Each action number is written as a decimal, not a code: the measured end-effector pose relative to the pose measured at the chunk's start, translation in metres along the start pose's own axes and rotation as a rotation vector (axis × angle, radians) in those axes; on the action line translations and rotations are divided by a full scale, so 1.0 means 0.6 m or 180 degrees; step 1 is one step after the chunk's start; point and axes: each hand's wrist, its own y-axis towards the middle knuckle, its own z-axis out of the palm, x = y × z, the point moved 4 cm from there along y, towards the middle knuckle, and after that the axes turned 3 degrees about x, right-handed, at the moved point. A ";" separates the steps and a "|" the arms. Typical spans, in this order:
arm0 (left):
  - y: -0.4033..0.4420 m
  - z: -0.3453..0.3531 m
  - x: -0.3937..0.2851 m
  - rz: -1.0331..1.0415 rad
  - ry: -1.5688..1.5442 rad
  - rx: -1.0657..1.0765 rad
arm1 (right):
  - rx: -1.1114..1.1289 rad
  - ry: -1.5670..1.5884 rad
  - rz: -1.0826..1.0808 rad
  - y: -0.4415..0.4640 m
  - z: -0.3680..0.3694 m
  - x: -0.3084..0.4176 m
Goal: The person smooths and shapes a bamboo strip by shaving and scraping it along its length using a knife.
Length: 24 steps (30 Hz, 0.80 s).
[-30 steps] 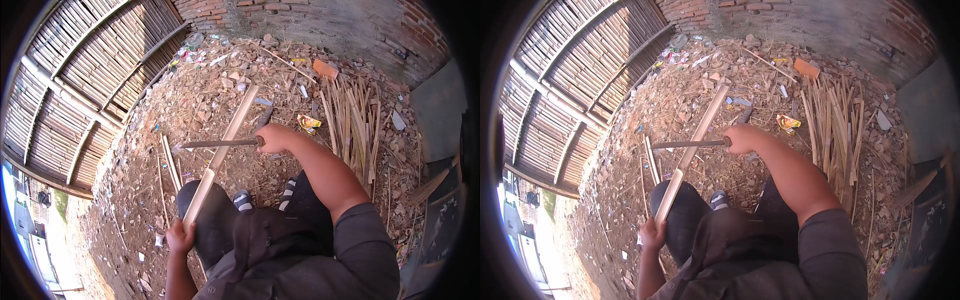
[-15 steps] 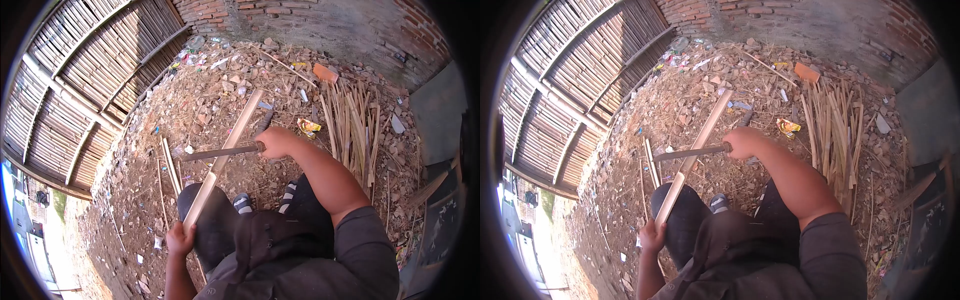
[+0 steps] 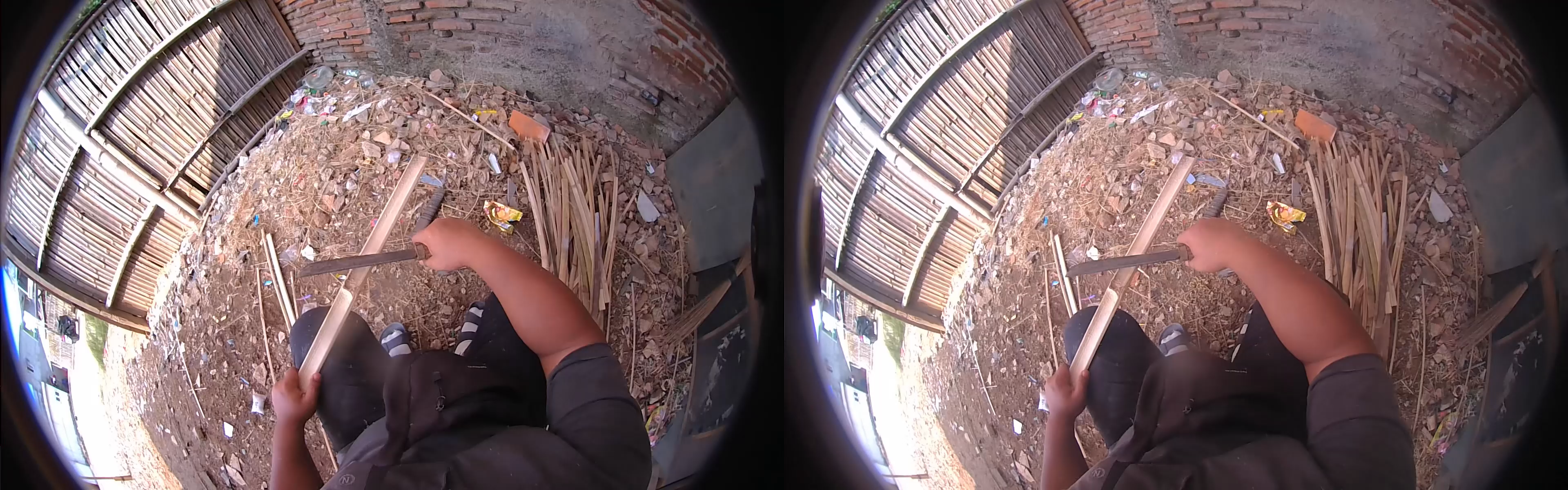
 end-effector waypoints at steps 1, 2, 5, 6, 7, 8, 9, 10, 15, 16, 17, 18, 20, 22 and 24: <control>0.000 0.002 0.003 0.0021 -0.0030 -0.0008 | 0.0068 -0.0006 -0.0060 0.005 -0.001 0.005; -0.005 0.002 0.005 0.0033 -0.0063 -0.0016 | 0.0015 0.0200 -0.0031 0.016 0.004 -0.007; -0.003 0.001 0.003 -0.0088 0.0004 -0.0011 | -0.0293 0.0580 0.0141 0.048 0.022 -0.077; -0.002 0.001 0.003 -0.0064 0.0085 -0.0025 | -0.0467 0.0579 0.0242 0.045 0.017 -0.081; -0.003 0.000 0.004 -0.0033 0.0170 -0.0028 | -0.0640 0.0586 0.0352 0.043 0.013 -0.086; -0.001 0.000 0.004 0.0003 0.0256 -0.0029 | -0.0286 0.0574 0.0504 0.044 0.018 -0.093; 0.003 -0.001 0.002 0.0003 0.0211 -0.0020 | -0.0304 0.0496 0.0402 0.039 0.012 -0.082; 0.003 -0.003 0.000 0.0000 0.0166 0.0004 | -0.0308 0.0422 0.0308 0.031 0.013 -0.069; 0.004 -0.008 -0.006 -0.0212 -0.0124 0.0250 | 0.0204 -0.0283 -0.0093 0.008 0.021 0.013; 0.005 -0.008 -0.002 -0.0231 -0.0215 0.0275 | 0.0137 -0.0287 -0.0163 0.010 0.022 0.015; 0.004 -0.009 0.003 -0.0262 -0.0306 0.0290 | 0.0107 -0.0030 -0.0105 0.017 0.022 0.005; 0.001 -0.008 0.005 -0.0261 -0.0257 0.0258 | 0.0087 0.0222 -0.0051 0.028 0.022 -0.015; 0.002 -0.007 0.003 -0.0218 -0.0174 0.0179 | -0.0095 0.0666 0.0176 0.050 0.028 -0.063; 0.004 -0.011 -0.001 -0.0238 -0.0078 0.0170 | -0.0424 0.0725 0.0382 0.050 0.018 -0.086; 0.006 -0.015 -0.003 -0.0220 -0.0037 0.0219 | -0.0524 0.0638 0.0478 0.045 0.016 -0.090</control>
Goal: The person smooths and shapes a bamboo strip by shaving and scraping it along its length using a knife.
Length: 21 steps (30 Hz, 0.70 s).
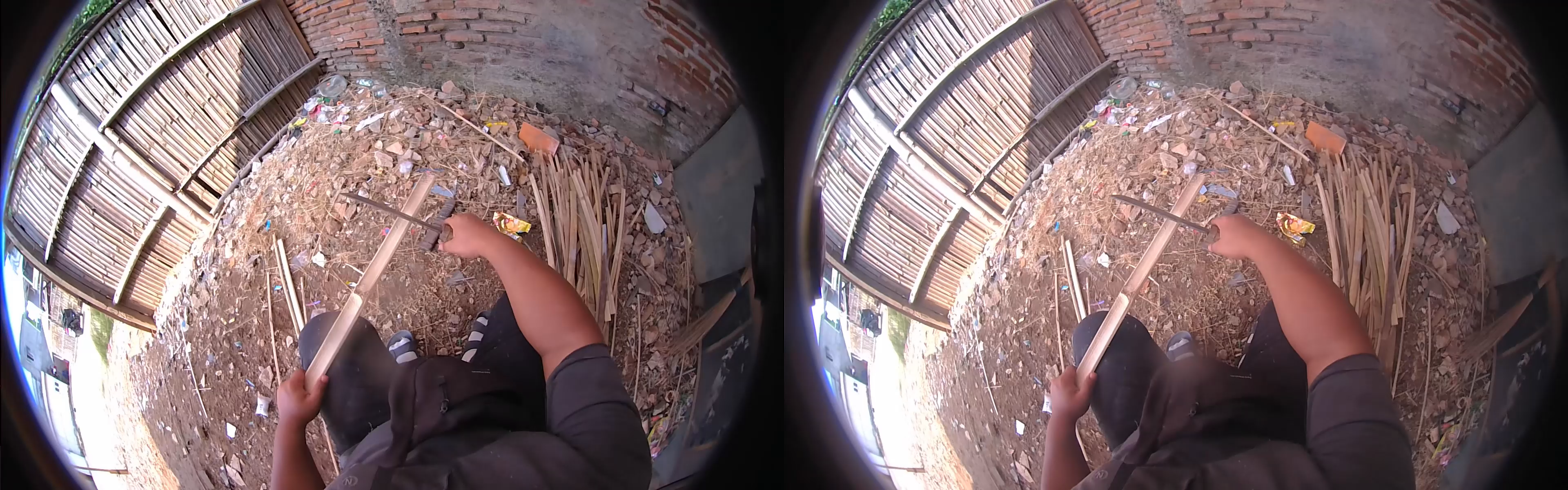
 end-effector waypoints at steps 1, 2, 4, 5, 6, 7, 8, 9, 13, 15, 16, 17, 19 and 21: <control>0.001 0.000 -0.001 0.0024 -0.0016 0.0037 | 0.0062 -0.0035 -0.0068 -0.006 0.000 0.007; 0.000 0.003 -0.001 0.0043 -0.0036 0.0086 | 0.0135 -0.0071 -0.0129 -0.014 0.005 0.014; 0.000 0.004 0.000 0.0011 -0.0079 0.0085 | 0.0295 -0.0287 -0.0229 -0.034 0.012 0.044; 0.002 0.004 0.001 -0.0003 -0.0100 0.0075 | 0.0431 -0.0468 -0.0327 -0.041 0.015 0.060; 0.004 0.004 0.002 0.0028 -0.0125 0.0087 | 0.0566 -0.0648 -0.0438 -0.047 0.017 0.077; 0.004 0.006 0.003 0.0055 -0.0154 0.0090 | 0.0700 -0.0826 -0.0564 -0.052 0.016 0.090; 0.005 0.008 0.006 0.0072 -0.0178 0.0081 | 0.0698 -0.0890 -0.0624 -0.057 0.010 0.100; 0.003 0.008 0.010 0.0074 -0.0198 0.0064 | 0.0682 -0.0720 -0.0592 -0.049 0.009 0.096; 0.000 0.014 0.013 0.0008 -0.0057 -0.0037 | 0.0379 -0.0027 -0.0304 -0.006 0.016 0.033; -0.002 0.008 0.003 -0.0043 -0.0017 -0.0058 | 0.0215 0.0074 0.0012 -0.004 0.007 0.019; -0.001 0.006 0.002 -0.0045 -0.0003 -0.0009 | 0.0269 0.0079 0.0035 -0.007 0.006 0.020; -0.001 0.005 0.002 -0.0045 0.0010 0.0041 | 0.0279 -0.0030 -0.0002 -0.011 0.010 0.024; 0.003 0.005 0.001 -0.0036 -0.0008 0.0098 | 0.0320 -0.0249 -0.0073 -0.027 0.014 0.045; 0.003 0.004 -0.001 -0.0023 -0.0062 0.0118 | 0.0587 -0.0508 -0.0430 -0.039 0.023 0.070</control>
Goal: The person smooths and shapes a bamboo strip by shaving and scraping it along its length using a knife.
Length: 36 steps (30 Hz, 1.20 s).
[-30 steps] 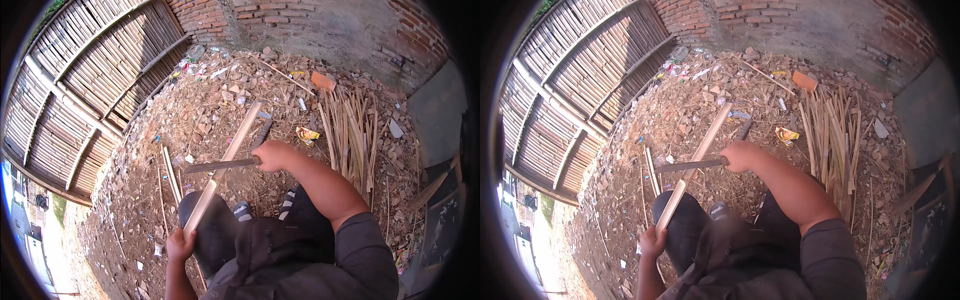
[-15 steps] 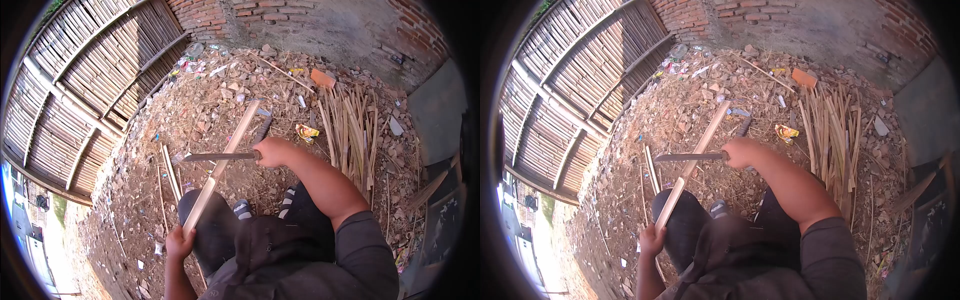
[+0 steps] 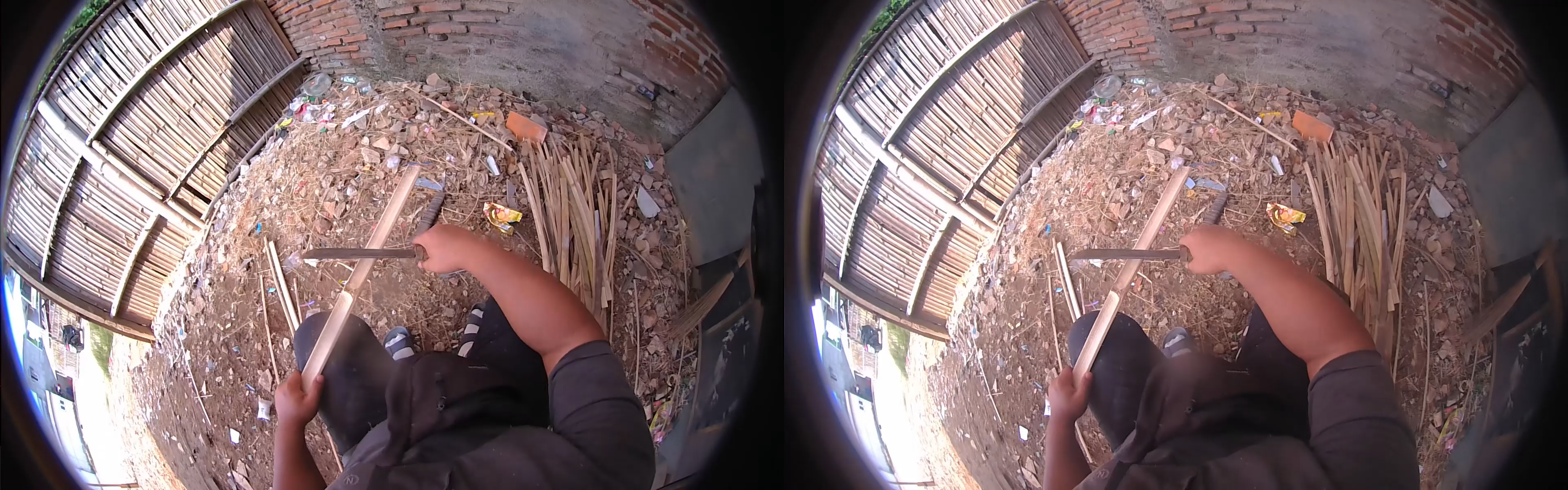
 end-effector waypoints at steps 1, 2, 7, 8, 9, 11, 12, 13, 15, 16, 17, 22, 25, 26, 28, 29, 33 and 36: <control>0.001 -0.001 -0.002 -0.0020 -0.0008 0.0060 | 0.0050 -0.0182 -0.0116 -0.002 0.006 0.013; 0.003 -0.003 -0.006 -0.0046 -0.0013 0.0108 | 0.0094 -0.0367 -0.0243 -0.004 0.009 0.022; 0.000 0.005 0.010 0.0050 0.0109 -0.0166 | -0.0246 0.0474 0.0309 0.034 -0.001 -0.063; 0.000 0.001 0.003 0.0019 0.0100 -0.0134 | -0.0426 0.0456 0.0335 0.034 -0.005 -0.074; -0.003 -0.006 -0.005 -0.0012 0.0101 -0.0087 | -0.0598 0.0452 0.0368 0.032 -0.006 -0.080; 0.001 -0.008 -0.007 0.0008 0.0135 -0.0056 | -0.0673 0.0436 0.0441 0.032 0.001 -0.092; 0.002 -0.004 0.000 0.0054 0.0159 -0.0069 | -0.0568 0.0416 0.0483 0.021 -0.008 -0.077; 0.001 -0.001 0.002 0.0100 0.0181 -0.0072 | -0.0454 0.0398 0.0530 0.008 -0.016 -0.061; 0.000 0.000 -0.001 0.0054 0.0098 -0.0076 | -0.0251 0.0211 0.0432 -0.014 -0.026 -0.020; 0.001 0.000 -0.002 0.0029 0.0057 -0.0084 | -0.0152 0.0118 0.0377 -0.018 -0.025 -0.006; 0.001 0.002 0.000 0.0017 0.0066 -0.0083 | -0.0058 -0.0048 0.0146 -0.015 -0.018 0.004; -0.001 0.007 0.011 0.0140 0.0077 -0.0257 | 0.0053 -0.0053 -0.0072 0.005 -0.013 0.007; -0.004 0.006 0.005 0.0109 0.0175 -0.0300 | -0.0234 0.0365 0.0287 0.031 -0.004 -0.055; -0.002 0.005 0.003 0.0088 0.0208 -0.0295 | -0.0373 0.0501 0.0472 0.035 -0.002 -0.075; -0.001 0.004 0.004 0.0176 0.0274 -0.0317 | -0.0507 0.0386 0.0480 0.023 -0.010 -0.070; -0.001 0.004 0.004 0.0220 0.0306 -0.0322 | -0.0400 0.0369 0.0524 0.021 -0.010 -0.067; 0.000 0.007 0.004 0.0250 0.0204 -0.0302 | -0.0099 0.0154 0.0319 0.004 -0.009 -0.020; 0.003 0.011 0.010 0.0288 0.0185 -0.0307 | 0.0212 -0.0256 -0.0039 -0.003 -0.005 0.020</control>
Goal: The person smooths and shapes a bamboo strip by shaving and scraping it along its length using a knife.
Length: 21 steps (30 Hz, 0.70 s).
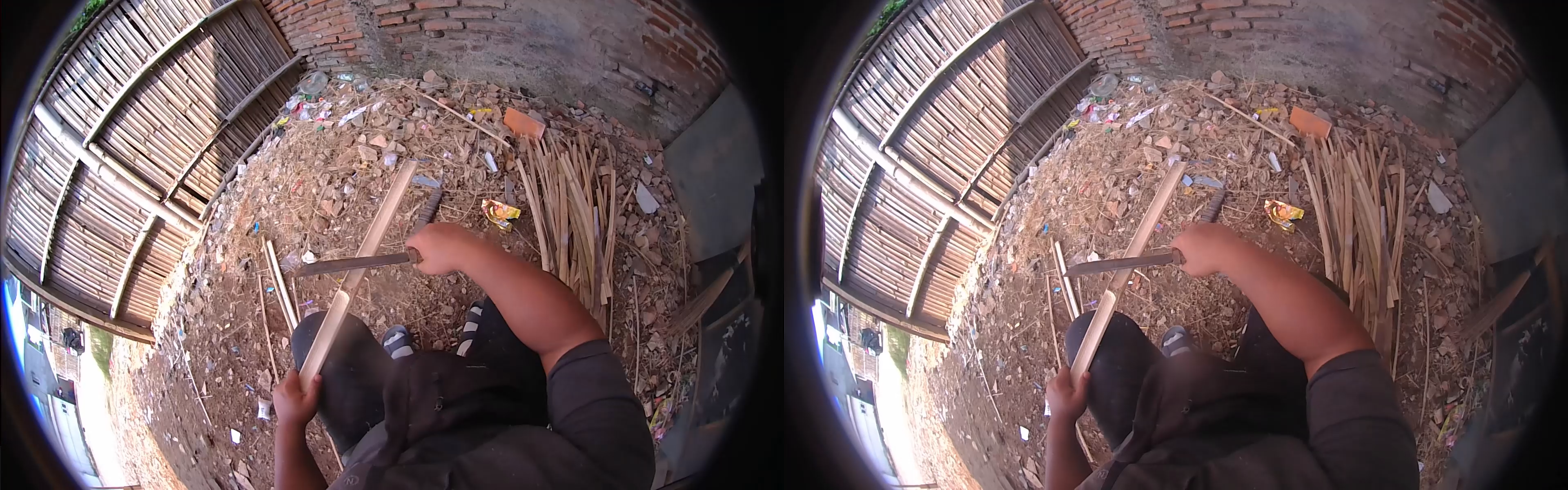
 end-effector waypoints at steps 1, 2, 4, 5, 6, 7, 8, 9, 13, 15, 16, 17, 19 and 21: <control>0.000 -0.003 -0.002 -0.0010 -0.0035 0.0012 | -0.0032 -0.0030 -0.0011 -0.001 -0.005 0.004; -0.003 -0.005 -0.003 -0.0034 -0.0071 0.0023 | -0.0105 0.0190 0.0040 0.007 -0.004 -0.008; -0.008 -0.008 -0.006 -0.0156 -0.0054 0.0044 | -0.0247 0.0616 0.0160 0.028 0.005 -0.056; -0.004 -0.009 -0.008 -0.0187 -0.0054 0.0034 | -0.0325 0.0846 0.0376 0.037 0.008 -0.080; -0.002 -0.010 -0.009 -0.0159 0.0005 0.0012 | -0.0471 0.0742 0.0433 0.042 0.011 -0.096; -0.003 -0.011 -0.008 -0.0129 0.0072 -0.0002 | -0.0616 0.0649 0.0492 0.044 0.013 -0.107; -0.003 -0.012 -0.007 -0.0093 0.0143 -0.0008 | -0.0762 0.0564 0.0560 0.047 0.017 -0.117; -0.001 -0.012 -0.005 -0.0052 0.0131 -0.0065 | -0.0634 0.0677 0.0582 0.034 0.005 -0.106; -0.004 0.000 -0.003 -0.0038 0.0036 -0.0093 | -0.0461 0.0588 0.0322 -0.001 -0.006 -0.043; 0.000 0.004 -0.001 -0.0010 -0.0003 -0.0113 | -0.0335 0.0240 0.0062 -0.005 -0.005 -0.017; 0.002 0.006 0.001 0.0005 -0.0034 -0.0098 | -0.0273 0.0062 -0.0093 -0.005 -0.005 -0.007; 0.002 0.006 0.004 0.0002 -0.0060 -0.0090 | -0.0277 0.0064 -0.0133 -0.005 -0.008 -0.011; -0.010 0.001 0.004 -0.0059 -0.0058 -0.0099 | -0.0300 0.0414 0.0089 0.028 0.010 -0.063; -0.007 -0.005 -0.006 -0.0082 -0.0005 -0.0180 | -0.0459 0.0756 0.0440 0.042 0.008 -0.099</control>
